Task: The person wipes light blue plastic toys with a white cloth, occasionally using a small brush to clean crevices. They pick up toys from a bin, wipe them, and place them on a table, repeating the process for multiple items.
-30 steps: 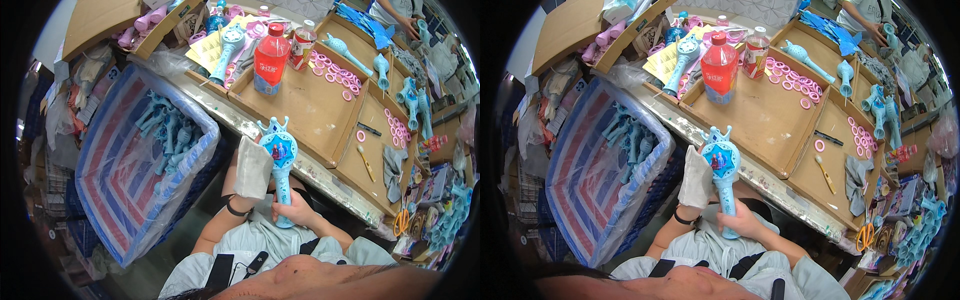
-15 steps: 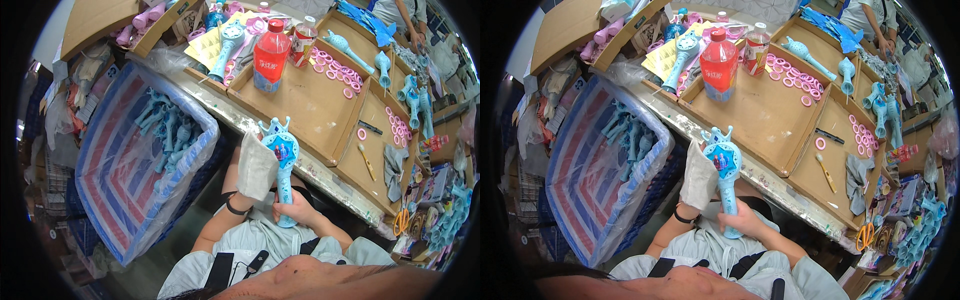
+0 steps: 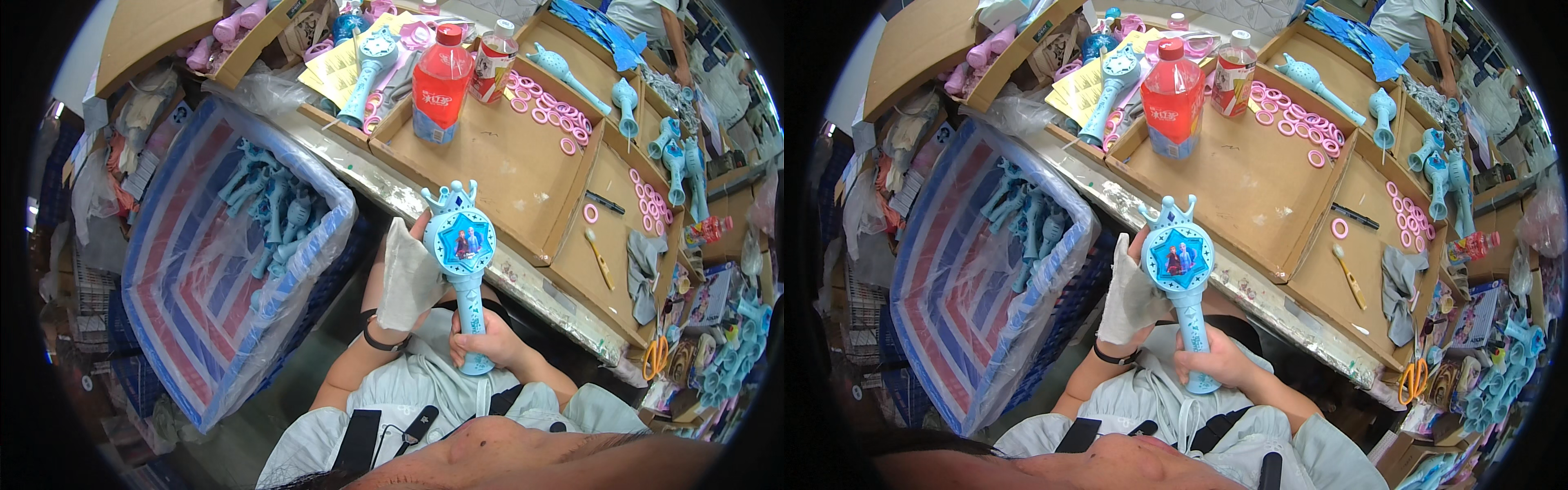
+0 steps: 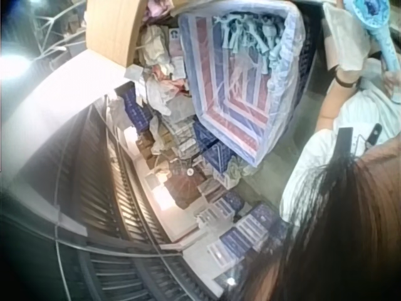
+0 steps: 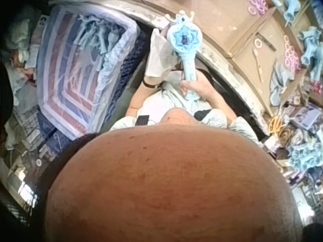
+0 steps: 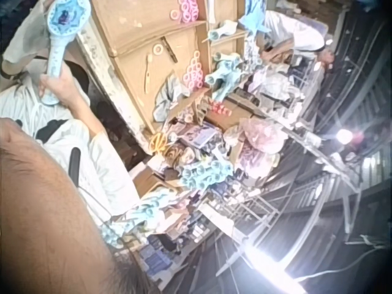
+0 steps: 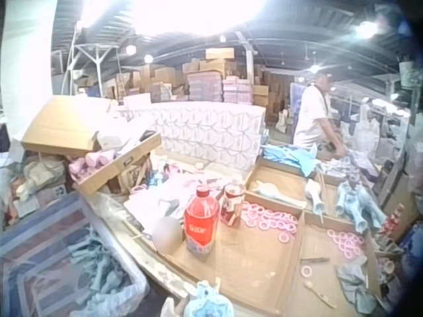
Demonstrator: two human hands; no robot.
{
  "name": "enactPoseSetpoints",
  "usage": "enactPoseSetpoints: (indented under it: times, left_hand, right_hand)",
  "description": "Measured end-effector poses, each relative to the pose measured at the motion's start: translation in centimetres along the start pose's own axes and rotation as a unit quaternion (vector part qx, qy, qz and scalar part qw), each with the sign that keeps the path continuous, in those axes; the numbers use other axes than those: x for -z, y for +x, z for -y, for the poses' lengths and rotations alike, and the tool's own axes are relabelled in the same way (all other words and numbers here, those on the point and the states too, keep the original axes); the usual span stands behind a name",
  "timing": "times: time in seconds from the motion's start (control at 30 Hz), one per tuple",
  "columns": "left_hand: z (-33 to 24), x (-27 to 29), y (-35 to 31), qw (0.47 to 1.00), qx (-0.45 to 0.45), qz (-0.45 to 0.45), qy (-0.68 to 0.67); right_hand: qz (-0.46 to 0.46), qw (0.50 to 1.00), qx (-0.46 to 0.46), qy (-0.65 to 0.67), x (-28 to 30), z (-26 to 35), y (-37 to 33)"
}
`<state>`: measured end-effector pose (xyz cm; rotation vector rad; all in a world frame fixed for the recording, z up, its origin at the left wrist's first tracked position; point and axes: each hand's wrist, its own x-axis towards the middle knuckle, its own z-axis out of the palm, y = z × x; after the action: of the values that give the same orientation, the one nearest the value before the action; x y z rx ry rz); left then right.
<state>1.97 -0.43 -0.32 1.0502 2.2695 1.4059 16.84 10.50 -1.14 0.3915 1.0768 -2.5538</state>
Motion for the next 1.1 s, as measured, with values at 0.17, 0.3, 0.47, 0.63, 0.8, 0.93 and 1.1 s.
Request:
enactPoseSetpoints:
  times: [0.17, 0.3, 0.47, 0.63, 0.8, 0.93, 1.1]
  left_hand:
    - [-0.1, -0.2, 0.0, 0.997, 0.003, -0.038, 0.066]
    - [1.1, -0.8, 0.1, 0.989, 0.079, -0.034, -0.124]
    - [1.3, -1.1, 0.1, 0.949, 0.088, -0.049, -0.299]
    - [2.0, 0.3, 1.1, 0.99, 0.055, 0.044, -0.125]
    - [5.2, 1.8, -0.1, 0.806, 0.109, -0.07, -0.577]
    - [7.1, 5.1, -3.5, 0.821, 0.041, -0.118, -0.557]
    - [7.5, 10.7, -8.2, 0.815, 0.107, -0.261, -0.506]
  right_hand:
    - [-0.002, 1.0, 0.002, -0.008, 0.0, -0.2, 0.0]
    - [-0.008, 0.999, 0.001, -0.034, 0.3, -0.5, 0.2]
    - [-0.076, 0.994, 0.019, -0.075, -0.1, -0.9, 0.4]
    - [-0.194, 0.968, 0.023, -0.159, 1.3, 4.2, -2.0]
    - [-0.191, 0.939, 0.282, -0.049, 8.6, 16.0, -3.4]
    - [-0.383, 0.886, 0.2, -0.168, 13.5, 23.9, -1.9]
    - [-0.365, 0.868, 0.288, -0.172, 17.0, 28.4, 0.4]
